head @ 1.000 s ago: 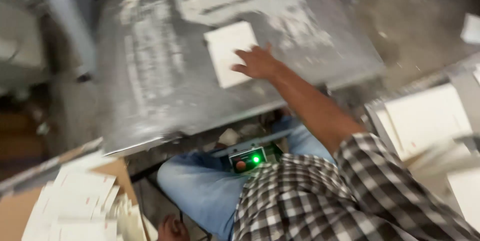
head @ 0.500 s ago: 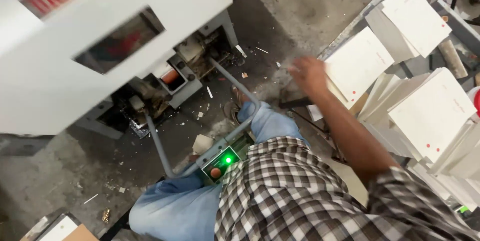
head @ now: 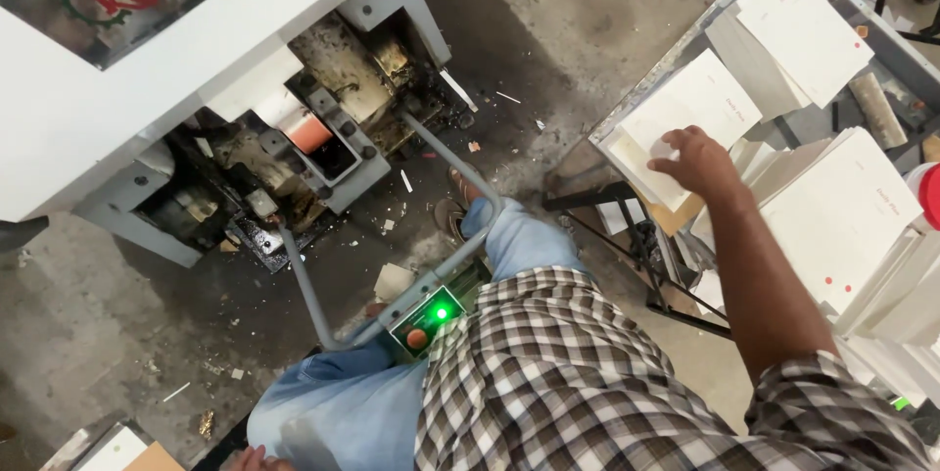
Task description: Feeding paper sheets into a printing or stamping machine in an industrial setting.
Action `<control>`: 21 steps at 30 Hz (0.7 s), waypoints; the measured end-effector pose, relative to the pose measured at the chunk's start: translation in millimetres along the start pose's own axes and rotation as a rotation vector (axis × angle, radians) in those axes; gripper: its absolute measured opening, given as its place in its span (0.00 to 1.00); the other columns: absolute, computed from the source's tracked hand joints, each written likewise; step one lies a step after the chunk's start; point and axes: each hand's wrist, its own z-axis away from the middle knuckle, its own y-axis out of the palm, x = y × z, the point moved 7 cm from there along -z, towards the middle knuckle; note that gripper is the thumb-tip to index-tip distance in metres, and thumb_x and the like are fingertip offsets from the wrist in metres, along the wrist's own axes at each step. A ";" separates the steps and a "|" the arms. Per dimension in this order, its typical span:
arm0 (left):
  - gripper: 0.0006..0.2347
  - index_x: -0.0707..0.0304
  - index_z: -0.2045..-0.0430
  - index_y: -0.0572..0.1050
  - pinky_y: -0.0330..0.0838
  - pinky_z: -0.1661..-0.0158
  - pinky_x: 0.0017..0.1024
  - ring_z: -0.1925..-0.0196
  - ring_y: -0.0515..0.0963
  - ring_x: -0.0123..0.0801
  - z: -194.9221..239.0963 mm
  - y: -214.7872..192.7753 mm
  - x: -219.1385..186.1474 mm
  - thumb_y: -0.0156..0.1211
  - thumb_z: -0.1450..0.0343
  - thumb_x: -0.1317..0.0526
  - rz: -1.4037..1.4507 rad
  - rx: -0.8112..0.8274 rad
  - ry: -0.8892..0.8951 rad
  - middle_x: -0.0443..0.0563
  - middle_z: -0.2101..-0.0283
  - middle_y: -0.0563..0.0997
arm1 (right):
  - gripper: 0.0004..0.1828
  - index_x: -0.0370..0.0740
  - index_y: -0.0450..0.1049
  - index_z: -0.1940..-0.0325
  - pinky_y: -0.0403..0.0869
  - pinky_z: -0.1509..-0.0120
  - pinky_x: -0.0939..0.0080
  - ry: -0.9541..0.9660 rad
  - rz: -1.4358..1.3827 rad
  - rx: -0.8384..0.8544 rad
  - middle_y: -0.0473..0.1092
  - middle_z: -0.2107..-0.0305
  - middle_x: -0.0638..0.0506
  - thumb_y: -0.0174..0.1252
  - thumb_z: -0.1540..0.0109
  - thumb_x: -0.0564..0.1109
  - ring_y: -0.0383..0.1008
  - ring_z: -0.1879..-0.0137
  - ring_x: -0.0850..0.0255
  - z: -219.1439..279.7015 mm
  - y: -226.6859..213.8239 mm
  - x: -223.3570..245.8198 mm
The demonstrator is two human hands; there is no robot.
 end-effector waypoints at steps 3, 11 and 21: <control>0.11 0.72 0.55 0.74 0.74 0.56 0.35 0.55 0.74 0.47 13.5 -1.2 3.8 0.52 0.23 0.60 0.033 -0.065 0.021 0.68 0.50 0.70 | 0.30 0.42 0.75 0.38 0.73 0.38 0.46 0.002 -0.053 0.120 0.74 0.46 0.41 0.66 0.41 0.57 0.76 0.44 0.46 -11.0 -0.8 -10.4; 0.09 0.72 0.54 0.76 0.77 0.48 0.38 0.51 0.79 0.51 -8.0 0.7 -72.3 0.57 0.27 0.70 -0.102 0.080 -0.007 0.68 0.49 0.76 | 0.32 0.32 0.71 0.37 0.68 0.38 0.39 -0.051 0.130 -0.105 0.66 0.43 0.30 0.58 0.48 0.36 0.68 0.43 0.35 -6.7 27.0 0.0; 0.10 0.63 0.62 0.79 0.70 0.47 0.43 0.47 0.77 0.51 -292.4 86.5 -399.9 0.64 0.36 0.70 -0.161 0.376 0.139 0.52 0.49 0.80 | 0.11 0.34 0.78 0.51 0.76 0.41 0.46 -0.469 0.119 -0.486 0.75 0.59 0.34 0.51 0.31 0.37 0.76 0.52 0.40 -42.9 50.1 -112.7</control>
